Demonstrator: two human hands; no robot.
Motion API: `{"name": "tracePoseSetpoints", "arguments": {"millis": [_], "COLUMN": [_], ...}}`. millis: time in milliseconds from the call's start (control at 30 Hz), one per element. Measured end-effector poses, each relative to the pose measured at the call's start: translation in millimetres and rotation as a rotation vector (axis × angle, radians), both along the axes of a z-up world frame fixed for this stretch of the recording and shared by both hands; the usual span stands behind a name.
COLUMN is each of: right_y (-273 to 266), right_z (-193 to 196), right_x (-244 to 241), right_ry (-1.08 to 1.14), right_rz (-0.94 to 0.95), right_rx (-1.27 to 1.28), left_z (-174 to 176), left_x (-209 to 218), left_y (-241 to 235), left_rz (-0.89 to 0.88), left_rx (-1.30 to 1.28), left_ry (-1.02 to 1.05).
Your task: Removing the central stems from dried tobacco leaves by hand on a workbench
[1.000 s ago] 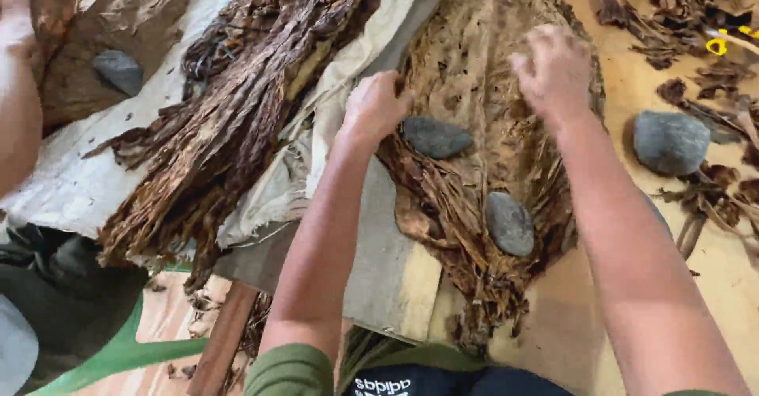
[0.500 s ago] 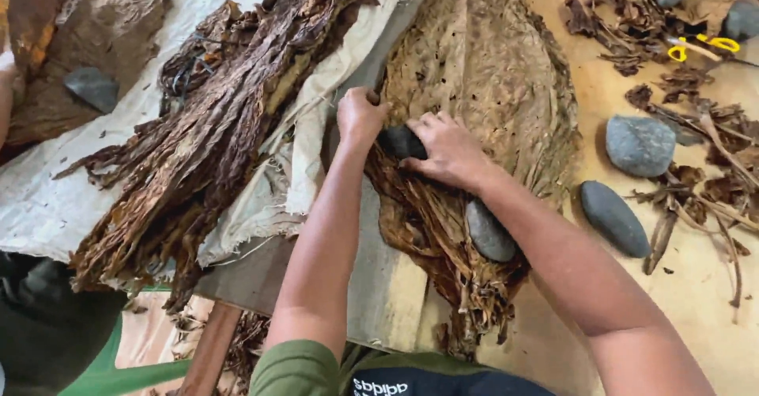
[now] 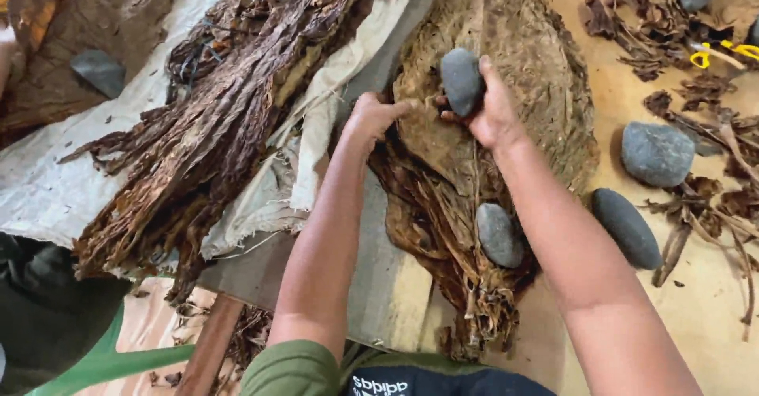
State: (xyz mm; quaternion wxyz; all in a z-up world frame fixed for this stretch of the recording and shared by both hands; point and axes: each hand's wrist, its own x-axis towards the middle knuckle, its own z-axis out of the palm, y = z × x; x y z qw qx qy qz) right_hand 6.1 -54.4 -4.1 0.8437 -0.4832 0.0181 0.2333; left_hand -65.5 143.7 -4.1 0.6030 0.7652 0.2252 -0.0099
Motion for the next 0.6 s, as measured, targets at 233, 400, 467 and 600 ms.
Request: {"name": "tracePoseSetpoints", "arguments": {"millis": [233, 400, 467, 600], "right_y": [1, 2, 2, 2], "right_z": [-22, -23, -19, -18], "right_x": [14, 11, 7, 6], "right_ry": [0.012, 0.014, 0.015, 0.021], "right_rz": [0.026, 0.015, 0.016, 0.01], "right_rx": [-0.048, -0.056, -0.058, -0.062], "left_z": [-34, -52, -63, -52], "left_x": [11, 11, 14, 8], "left_y": [10, 28, 32, 28], "left_rz": [0.03, 0.345, 0.31, 0.189], "left_rx": [-0.116, -0.233, -0.047, 0.302], "left_ry": [-0.056, -0.188, -0.152, -0.121]}}
